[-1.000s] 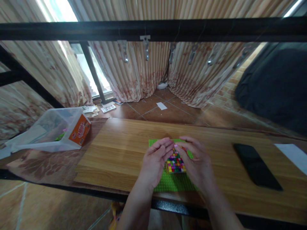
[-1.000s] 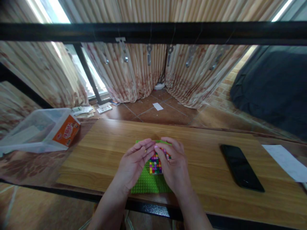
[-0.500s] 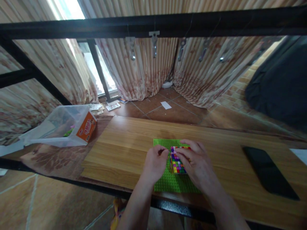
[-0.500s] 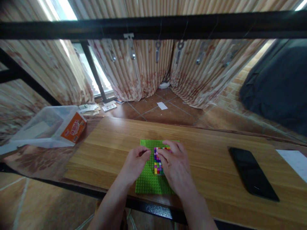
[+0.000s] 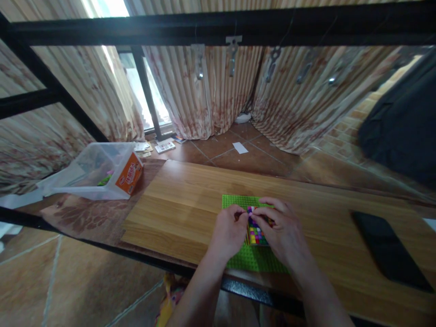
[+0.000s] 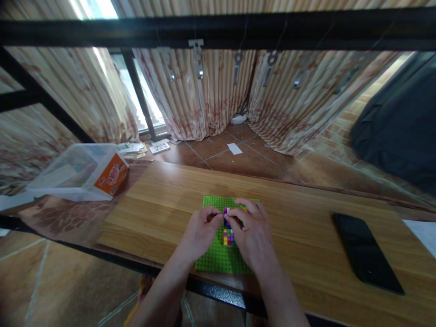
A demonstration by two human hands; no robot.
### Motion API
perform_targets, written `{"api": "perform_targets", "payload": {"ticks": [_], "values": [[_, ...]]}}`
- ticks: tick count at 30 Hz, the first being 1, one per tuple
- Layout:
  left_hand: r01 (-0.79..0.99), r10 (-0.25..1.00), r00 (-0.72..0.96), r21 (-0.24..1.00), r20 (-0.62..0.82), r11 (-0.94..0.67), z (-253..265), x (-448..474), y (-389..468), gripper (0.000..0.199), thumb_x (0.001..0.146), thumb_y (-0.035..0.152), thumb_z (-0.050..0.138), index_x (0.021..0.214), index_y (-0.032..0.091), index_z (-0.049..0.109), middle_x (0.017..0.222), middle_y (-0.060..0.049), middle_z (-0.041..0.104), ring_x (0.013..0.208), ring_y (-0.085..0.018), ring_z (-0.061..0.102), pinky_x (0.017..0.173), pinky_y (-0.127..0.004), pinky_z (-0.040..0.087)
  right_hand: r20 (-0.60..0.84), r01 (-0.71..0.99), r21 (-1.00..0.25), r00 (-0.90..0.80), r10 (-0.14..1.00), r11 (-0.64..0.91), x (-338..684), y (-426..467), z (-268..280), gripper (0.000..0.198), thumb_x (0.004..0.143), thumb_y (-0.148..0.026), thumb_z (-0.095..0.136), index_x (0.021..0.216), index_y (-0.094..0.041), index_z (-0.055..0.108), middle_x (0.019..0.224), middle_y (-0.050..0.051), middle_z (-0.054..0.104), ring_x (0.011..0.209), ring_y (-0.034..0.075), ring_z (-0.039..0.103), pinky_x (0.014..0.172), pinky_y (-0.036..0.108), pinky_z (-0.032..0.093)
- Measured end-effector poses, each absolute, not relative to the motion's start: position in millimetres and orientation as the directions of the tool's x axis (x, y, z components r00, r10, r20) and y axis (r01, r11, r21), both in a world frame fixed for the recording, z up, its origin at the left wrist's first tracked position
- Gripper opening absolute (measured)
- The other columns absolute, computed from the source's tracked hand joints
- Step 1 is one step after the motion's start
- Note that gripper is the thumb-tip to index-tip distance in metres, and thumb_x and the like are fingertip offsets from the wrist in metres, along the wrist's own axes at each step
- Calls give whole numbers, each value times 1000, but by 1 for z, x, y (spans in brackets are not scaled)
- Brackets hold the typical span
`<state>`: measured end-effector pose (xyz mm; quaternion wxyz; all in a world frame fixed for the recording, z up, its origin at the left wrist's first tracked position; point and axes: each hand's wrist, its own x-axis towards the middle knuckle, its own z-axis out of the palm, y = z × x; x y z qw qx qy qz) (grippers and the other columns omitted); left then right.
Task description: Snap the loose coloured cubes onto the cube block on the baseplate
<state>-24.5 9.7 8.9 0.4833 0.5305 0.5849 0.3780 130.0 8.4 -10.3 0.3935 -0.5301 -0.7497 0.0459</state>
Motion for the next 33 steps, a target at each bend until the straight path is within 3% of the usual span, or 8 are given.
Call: {"api": "perform_targets", "payload": {"ticks": [27, 30, 33], "values": [[289, 995, 21, 953, -102, 92, 4, -24, 11, 22, 87, 16, 57, 67, 18, 65, 64, 0, 61, 65, -15, 54, 65, -27, 36, 533, 696, -562, -109, 839, 447, 125, 3, -10, 25, 96, -35, 59, 83, -28, 80, 99, 6, 74, 93, 24, 66, 84, 45, 53], [100, 989, -27, 984, -146, 148, 4, -26, 12, 23, 89, 20, 58, 67, 18, 64, 62, 1, 59, 62, -13, 53, 61, -26, 37, 513, 668, -621, -50, 857, 410, 126, 2, -11, 20, 95, -35, 63, 86, -28, 79, 102, 6, 75, 97, 24, 67, 88, 45, 53], [-296, 957, -17, 916, -288, 271, 12, -30, 12, 23, 91, 33, 62, 78, 15, 66, 68, -1, 63, 60, -12, 56, 60, -24, 42, 501, 627, -681, 23, 865, 378, 126, 0, -8, 17, 95, -34, 63, 90, -27, 78, 104, 6, 75, 98, 23, 68, 91, 45, 54]]}}
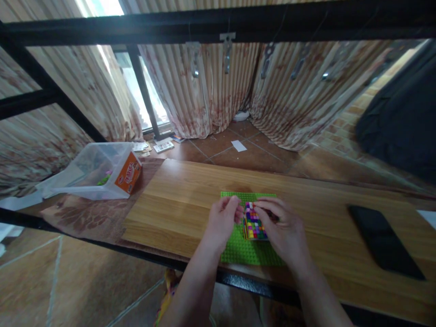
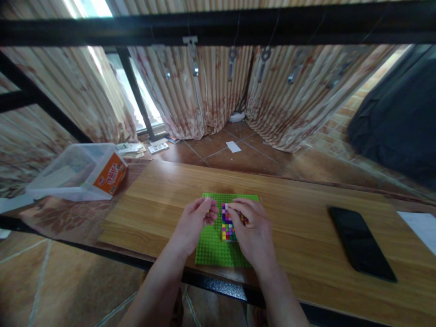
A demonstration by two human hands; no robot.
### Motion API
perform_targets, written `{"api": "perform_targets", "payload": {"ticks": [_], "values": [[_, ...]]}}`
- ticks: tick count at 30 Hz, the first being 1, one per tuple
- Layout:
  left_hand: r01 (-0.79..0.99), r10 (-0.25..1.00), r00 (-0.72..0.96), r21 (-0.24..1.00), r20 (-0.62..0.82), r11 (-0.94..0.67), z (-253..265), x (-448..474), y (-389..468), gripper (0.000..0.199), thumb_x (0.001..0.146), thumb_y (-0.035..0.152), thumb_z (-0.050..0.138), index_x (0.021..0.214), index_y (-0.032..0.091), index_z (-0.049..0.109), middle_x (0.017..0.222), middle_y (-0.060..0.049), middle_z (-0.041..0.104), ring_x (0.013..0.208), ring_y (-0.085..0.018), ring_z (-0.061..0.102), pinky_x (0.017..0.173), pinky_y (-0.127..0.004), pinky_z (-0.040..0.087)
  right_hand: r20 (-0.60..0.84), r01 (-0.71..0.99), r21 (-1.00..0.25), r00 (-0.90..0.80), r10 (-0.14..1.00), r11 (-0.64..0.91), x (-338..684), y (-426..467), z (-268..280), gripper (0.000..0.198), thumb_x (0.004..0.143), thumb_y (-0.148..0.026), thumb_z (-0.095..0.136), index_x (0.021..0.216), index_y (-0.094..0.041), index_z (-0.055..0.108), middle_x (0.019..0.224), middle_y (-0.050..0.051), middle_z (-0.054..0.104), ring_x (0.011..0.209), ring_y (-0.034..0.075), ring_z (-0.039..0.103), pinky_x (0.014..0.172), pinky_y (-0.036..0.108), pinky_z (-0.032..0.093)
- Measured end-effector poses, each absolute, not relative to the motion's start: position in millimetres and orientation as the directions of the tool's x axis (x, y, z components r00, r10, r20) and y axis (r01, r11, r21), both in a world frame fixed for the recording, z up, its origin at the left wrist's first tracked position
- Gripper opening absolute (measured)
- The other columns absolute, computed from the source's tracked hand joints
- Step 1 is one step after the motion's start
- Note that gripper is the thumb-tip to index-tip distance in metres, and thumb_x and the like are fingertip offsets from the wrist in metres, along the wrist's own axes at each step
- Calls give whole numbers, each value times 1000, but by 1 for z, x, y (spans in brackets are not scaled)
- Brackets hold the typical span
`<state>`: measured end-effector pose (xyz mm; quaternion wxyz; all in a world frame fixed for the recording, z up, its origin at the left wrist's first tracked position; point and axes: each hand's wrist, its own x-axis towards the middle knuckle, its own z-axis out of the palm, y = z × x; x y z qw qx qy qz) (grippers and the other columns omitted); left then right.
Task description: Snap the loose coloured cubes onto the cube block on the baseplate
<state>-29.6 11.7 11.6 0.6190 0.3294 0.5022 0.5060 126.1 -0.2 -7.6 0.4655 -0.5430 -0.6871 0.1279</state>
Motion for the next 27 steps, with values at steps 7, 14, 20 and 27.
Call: {"api": "perform_targets", "payload": {"ticks": [7, 14, 20, 27], "values": [[-644, 918, 183, 662, -353, 383, 32, -37, 7, 35, 94, 46, 65, 95, 12, 71, 89, -9, 73, 81, -15, 68, 82, -27, 52, 569, 656, -612, -22, 822, 441, 110, -7, 8, 16, 96, -32, 63, 101, -28, 77, 115, 7, 73, 106, 24, 66, 94, 45, 53], [-649, 918, 314, 650, -244, 395, 31, -36, 2, 46, 91, 55, 66, 109, 13, 70, 101, -10, 74, 92, -17, 69, 87, -28, 51, 593, 713, -545, -44, 804, 441, 97, -7, 10, 17, 96, -29, 62, 98, -26, 78, 113, 8, 72, 105, 26, 63, 91, 46, 52], [-649, 924, 327, 663, -200, 373, 28, -35, 2, 51, 87, 56, 70, 113, 13, 68, 106, -12, 75, 100, -20, 70, 90, -28, 50, 506, 634, -651, -47, 861, 417, 107, -7, 11, 12, 93, -29, 66, 93, -26, 78, 115, 7, 71, 108, 25, 63, 95, 46, 51], [-577, 933, 285, 739, -219, 349, 29, -34, 1, 45, 87, 50, 73, 112, 14, 69, 101, -11, 76, 88, -18, 72, 86, -31, 55, 483, 627, -680, -6, 875, 380, 129, -4, 10, 13, 93, -33, 66, 89, -28, 77, 117, 5, 70, 110, 24, 65, 97, 46, 51]]}}
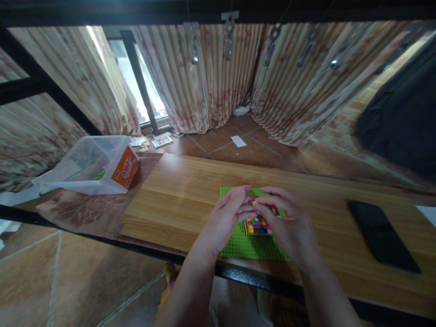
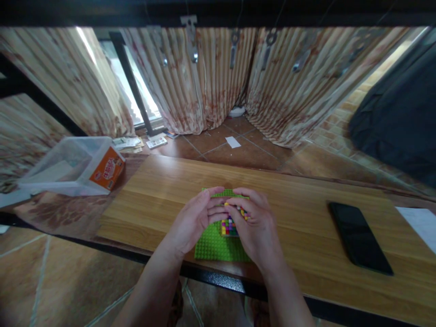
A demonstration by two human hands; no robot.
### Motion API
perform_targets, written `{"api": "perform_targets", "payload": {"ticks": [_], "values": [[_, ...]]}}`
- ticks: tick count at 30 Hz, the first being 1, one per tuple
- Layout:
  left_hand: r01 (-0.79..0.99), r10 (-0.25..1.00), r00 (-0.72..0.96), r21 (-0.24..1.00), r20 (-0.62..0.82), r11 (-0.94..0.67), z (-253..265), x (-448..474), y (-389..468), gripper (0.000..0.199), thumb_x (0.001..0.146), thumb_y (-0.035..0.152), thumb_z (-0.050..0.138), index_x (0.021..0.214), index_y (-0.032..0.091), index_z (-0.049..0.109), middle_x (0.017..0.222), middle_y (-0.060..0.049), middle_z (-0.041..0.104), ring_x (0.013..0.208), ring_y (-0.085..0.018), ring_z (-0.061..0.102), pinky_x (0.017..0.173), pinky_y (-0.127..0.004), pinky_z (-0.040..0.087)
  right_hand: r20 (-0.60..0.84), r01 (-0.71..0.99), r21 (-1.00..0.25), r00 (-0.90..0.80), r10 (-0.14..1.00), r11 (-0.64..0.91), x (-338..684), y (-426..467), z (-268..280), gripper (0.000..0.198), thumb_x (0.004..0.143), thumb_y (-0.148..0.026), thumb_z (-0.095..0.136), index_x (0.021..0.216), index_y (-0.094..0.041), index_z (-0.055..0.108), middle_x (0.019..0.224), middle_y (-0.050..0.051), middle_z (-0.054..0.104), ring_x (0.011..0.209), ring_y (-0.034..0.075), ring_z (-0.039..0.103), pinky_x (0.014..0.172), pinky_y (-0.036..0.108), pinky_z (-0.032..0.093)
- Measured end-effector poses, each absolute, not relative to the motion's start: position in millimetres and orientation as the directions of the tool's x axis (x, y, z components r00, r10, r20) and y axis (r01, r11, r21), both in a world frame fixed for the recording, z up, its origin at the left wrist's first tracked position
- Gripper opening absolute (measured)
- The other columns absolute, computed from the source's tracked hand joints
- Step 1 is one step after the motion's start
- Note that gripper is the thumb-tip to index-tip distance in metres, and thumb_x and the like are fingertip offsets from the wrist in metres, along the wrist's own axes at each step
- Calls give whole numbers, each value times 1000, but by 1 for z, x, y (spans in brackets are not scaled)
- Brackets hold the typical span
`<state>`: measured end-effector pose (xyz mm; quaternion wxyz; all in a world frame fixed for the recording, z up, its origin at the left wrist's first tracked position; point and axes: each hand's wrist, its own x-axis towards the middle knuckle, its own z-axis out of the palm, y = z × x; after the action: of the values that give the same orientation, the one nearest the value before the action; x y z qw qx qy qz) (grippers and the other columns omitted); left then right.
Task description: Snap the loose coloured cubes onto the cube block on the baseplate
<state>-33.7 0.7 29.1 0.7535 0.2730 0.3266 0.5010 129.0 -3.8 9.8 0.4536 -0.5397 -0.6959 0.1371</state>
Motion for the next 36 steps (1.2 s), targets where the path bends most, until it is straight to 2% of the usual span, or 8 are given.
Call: {"api": "perform_targets", "payload": {"ticks": [4, 7, 10, 14, 20, 26, 29, 36], "values": [[-383, 962, 105, 882, -253, 274, 22, -36, 7, 29, 86, 39, 74, 100, 14, 71, 92, -8, 76, 73, -14, 70, 72, -26, 54, 504, 680, -640, 19, 864, 358, 139, 0, 5, 15, 91, -35, 67, 86, -27, 78, 113, 6, 71, 107, 26, 65, 96, 47, 51], [-166, 977, -50, 966, -209, 198, 10, -37, 14, 13, 86, 25, 69, 95, 15, 71, 90, -6, 75, 69, -13, 67, 68, -25, 53, 492, 702, -617, -7, 871, 355, 141, 3, -1, 17, 91, -35, 66, 85, -26, 79, 112, 8, 72, 106, 27, 65, 93, 48, 51], [-18, 989, -52, 991, -136, 135, 0, -37, 16, 13, 86, 17, 63, 95, 16, 72, 90, -5, 75, 74, -14, 68, 71, -26, 54, 476, 708, -611, -30, 879, 355, 138, 5, -6, 19, 92, -36, 65, 86, -26, 80, 113, 8, 71, 105, 28, 64, 91, 49, 52], [80, 996, 20, 993, -92, 90, -1, -34, 13, 14, 86, 15, 60, 93, 16, 72, 90, -5, 76, 78, -16, 70, 75, -28, 55, 457, 700, -623, -36, 889, 348, 134, 5, -10, 20, 92, -37, 64, 86, -27, 80, 115, 8, 70, 107, 29, 63, 93, 50, 51], [167, 994, 46, 982, -101, 93, 4, -31, 12, 16, 90, 15, 57, 96, 15, 72, 95, -7, 77, 84, -17, 71, 80, -28, 54, 442, 694, -636, -32, 896, 338, 131, 7, -12, 18, 91, -37, 66, 86, -26, 79, 115, 9, 70, 108, 29, 63, 95, 50, 50], [257, 996, -12, 962, -92, 92, -1, -17, 13, 25, 90, 27, 62, 108, 13, 70, 102, -12, 75, 82, -20, 70, 78, -32, 55, 390, 687, -661, -30, 920, 302, 132, 9, -12, 14, 89, -33, 66, 89, -25, 77, 112, 8, 71, 107, 28, 63, 97, 49, 49], [287, 992, -60, 950, -111, 123, -4, -10, 16, 30, 86, 27, 66, 111, 12, 70, 104, -13, 75, 80, -19, 69, 77, -32, 54, 390, 680, -667, -28, 920, 304, 131, 10, -12, 14, 88, -30, 64, 92, -24, 77, 111, 9, 72, 108, 28, 63, 97, 48, 49], [207, 985, -81, 964, -152, 166, -7, -10, 29, 26, 78, 20, 67, 103, 12, 73, 89, -8, 76, 70, -16, 66, 69, -29, 53, 385, 678, -667, -41, 922, 309, 125, 12, -7, 12, 85, -22, 68, 92, -24, 77, 106, 8, 73, 105, 26, 64, 96, 46, 49]]}}
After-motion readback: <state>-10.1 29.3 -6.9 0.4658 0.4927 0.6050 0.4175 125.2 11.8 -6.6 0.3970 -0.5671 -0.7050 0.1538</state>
